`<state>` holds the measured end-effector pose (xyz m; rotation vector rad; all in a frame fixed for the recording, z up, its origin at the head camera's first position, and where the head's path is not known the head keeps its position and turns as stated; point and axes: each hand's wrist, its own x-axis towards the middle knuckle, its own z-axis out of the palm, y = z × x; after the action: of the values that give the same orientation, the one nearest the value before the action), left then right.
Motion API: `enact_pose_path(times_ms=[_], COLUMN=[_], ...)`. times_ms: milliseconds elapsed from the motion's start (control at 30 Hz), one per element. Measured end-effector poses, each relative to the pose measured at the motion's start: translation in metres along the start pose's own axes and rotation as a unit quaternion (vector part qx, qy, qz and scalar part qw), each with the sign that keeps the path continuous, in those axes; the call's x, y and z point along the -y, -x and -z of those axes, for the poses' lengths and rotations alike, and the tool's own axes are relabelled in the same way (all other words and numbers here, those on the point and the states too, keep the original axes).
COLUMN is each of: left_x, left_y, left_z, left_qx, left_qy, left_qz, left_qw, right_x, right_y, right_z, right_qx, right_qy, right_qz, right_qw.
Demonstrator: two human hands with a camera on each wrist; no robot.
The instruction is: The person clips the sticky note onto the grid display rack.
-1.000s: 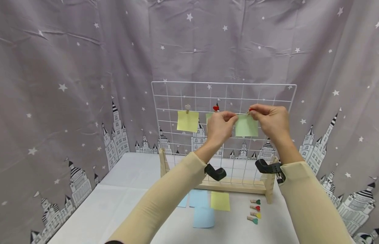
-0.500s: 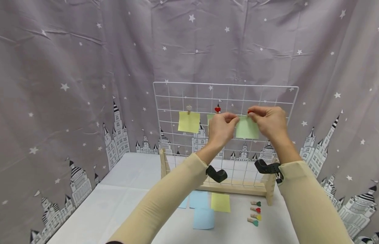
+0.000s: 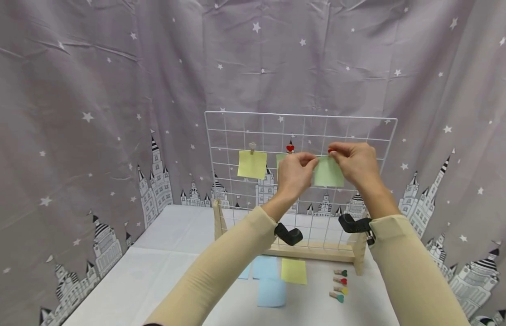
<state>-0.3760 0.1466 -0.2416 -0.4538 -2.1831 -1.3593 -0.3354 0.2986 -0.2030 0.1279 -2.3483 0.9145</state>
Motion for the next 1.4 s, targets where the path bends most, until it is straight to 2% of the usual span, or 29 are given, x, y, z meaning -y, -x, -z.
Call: enact_pose_path(times_ms=[267,600,833,933,1133,1300,1400], left_x=[0.006,0.005,0.011,0.016,0.027,0.034,0.038], left_y=[0.002,0.005,0.009,0.010,0.012,0.016,0.019], left_z=[-0.001,0.005,0.008,0.010,0.015,0.026,0.035], left_qx=[-0.005,0.008,0.014,0.005,-0.006,-0.010,-0.017], left_qy=[0.006,0.071,0.107,0.106,0.094,0.088,0.079], left_qz=[0.007,0.016,0.020,0.017,-0.017,-0.030,-0.033], left_qw=[0.9999,0.9973,0.9939,0.9942,0.9954,0.9956,0.9962], right_x=[0.000,0.002,0.003,0.003,0.002,0.000,-0.002], right_y=[0.001,0.003,0.008,0.011,0.017,0.024,0.030], right_z=[-0.006,-0.009,-0.006,-0.005,-0.004,-0.003,-0.002], right_qx=[-0.002,-0.026,-0.028,-0.035,-0.061,-0.075,-0.085], right_qy=[0.002,0.008,-0.032,-0.039,-0.050,-0.048,-0.055], right_qz=[-0.026,-0.012,-0.016,-0.010,0.005,0.014,0.006], right_qw=[0.9997,0.9996,0.9990,0.9985,0.9969,0.9959,0.9949])
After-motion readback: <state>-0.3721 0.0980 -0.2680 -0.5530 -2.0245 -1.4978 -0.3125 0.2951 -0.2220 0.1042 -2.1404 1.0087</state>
